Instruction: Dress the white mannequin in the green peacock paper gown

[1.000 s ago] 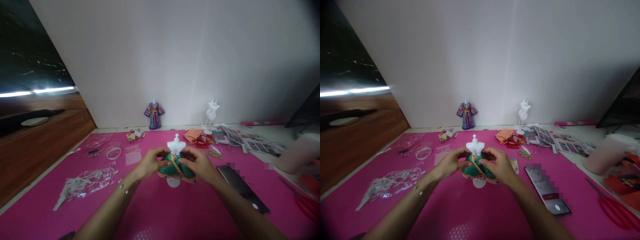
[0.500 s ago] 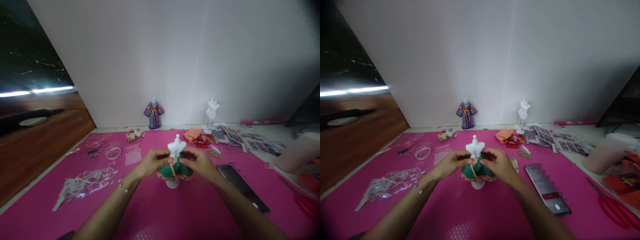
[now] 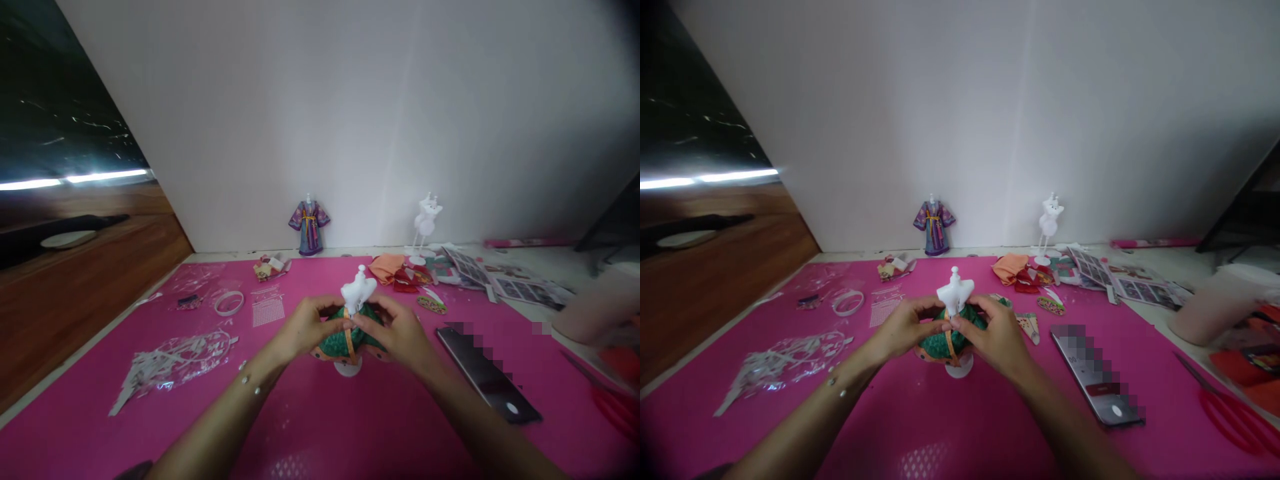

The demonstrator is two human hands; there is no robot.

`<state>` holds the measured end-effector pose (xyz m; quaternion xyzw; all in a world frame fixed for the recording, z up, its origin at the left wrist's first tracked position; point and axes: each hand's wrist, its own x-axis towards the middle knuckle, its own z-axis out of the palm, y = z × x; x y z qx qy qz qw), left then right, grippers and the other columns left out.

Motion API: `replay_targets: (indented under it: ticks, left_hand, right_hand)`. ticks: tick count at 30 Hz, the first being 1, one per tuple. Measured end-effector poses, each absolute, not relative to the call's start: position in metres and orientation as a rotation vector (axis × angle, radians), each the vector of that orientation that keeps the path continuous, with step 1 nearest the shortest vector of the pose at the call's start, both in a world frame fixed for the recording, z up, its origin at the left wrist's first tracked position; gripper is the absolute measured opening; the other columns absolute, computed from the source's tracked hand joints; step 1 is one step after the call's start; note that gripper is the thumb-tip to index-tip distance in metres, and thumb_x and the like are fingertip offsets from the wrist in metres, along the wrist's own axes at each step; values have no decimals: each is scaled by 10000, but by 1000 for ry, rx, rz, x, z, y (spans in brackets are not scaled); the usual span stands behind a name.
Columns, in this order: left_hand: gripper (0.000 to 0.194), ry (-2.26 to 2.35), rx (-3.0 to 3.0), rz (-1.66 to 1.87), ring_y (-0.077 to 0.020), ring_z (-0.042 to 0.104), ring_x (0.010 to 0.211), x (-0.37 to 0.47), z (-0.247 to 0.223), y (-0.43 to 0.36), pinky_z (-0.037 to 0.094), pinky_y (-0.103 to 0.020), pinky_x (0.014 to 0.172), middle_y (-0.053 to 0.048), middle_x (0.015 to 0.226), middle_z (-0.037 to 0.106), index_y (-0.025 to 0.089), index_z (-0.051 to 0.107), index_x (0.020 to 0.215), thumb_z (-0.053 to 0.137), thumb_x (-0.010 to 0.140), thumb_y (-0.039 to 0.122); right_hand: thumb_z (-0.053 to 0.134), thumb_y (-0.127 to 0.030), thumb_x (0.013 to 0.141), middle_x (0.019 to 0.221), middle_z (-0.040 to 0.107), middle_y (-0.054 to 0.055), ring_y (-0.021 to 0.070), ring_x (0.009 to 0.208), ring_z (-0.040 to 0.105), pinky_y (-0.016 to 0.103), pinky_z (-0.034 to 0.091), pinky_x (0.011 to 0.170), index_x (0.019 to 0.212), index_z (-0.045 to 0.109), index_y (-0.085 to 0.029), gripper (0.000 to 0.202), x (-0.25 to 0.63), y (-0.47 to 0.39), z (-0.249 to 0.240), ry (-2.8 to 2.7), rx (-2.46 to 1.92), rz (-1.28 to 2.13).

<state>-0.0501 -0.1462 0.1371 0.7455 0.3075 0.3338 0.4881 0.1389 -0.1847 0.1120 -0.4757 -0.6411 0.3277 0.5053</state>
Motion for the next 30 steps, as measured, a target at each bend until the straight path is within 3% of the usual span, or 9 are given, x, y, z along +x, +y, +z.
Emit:
replay_targets:
  ticks: [9, 16, 20, 23, 26, 30]
  left_hand:
    - [262, 695, 1868, 753, -194, 620, 901, -55, 140, -146, 468, -289, 831, -26, 926, 695, 173, 701, 1005, 731, 747, 214]
    - [294, 609, 1825, 702, -193, 624, 866, -58, 145, -148, 470, -267, 772, -31, 912, 697, 154, 693, 1070, 550, 901, 348]
    - [305, 638, 1754, 759, -203, 627, 899, -55, 143, -146, 467, -282, 823, -40, 937, 711, 148, 701, 1060, 647, 836, 347]
    - [330, 635, 1678, 760, -197, 639, 883, -54, 142, -144, 477, -276, 810, -39, 925, 725, 156, 707, 1048, 720, 775, 342]
    - [337, 621, 1673, 717, -195, 656, 862, -54, 145, -143, 490, -284, 803, -37, 904, 733, 162, 710, 1046, 741, 756, 329]
    - [325, 663, 1813, 672, -218, 662, 887, -55, 153, -141, 499, -318, 819, -42, 909, 732, 164, 716, 1035, 746, 749, 315]
  right_hand:
    - [652, -301, 766, 793, 676, 31, 174, 700, 612, 279, 495, 614, 923, 679, -178, 201, 141, -177, 112, -1541, -1130, 836]
    - [667, -288, 763, 763, 669, 14, 162, 687, 602, 249, 476, 577, 909, 691, -186, 180, 143, -180, 117, -1577, -1127, 777]
    - [657, -294, 770, 715, 658, 3, 156, 645, 587, 253, 467, 562, 907, 700, -187, 179, 143, -180, 119, -1614, -1190, 716]
    - [665, -296, 766, 798, 696, 24, 174, 700, 617, 278, 488, 620, 942, 704, -185, 212, 144, -179, 121, -1650, -1186, 702]
    - [670, -289, 767, 888, 723, 39, 193, 777, 650, 295, 505, 677, 995, 696, -189, 250, 144, -180, 125, -1682, -1161, 752]
    - [688, -245, 725, 851, 730, 29, 186, 742, 654, 285, 499, 650, 969, 696, -190, 250, 143, -180, 134, -1701, -1190, 739]
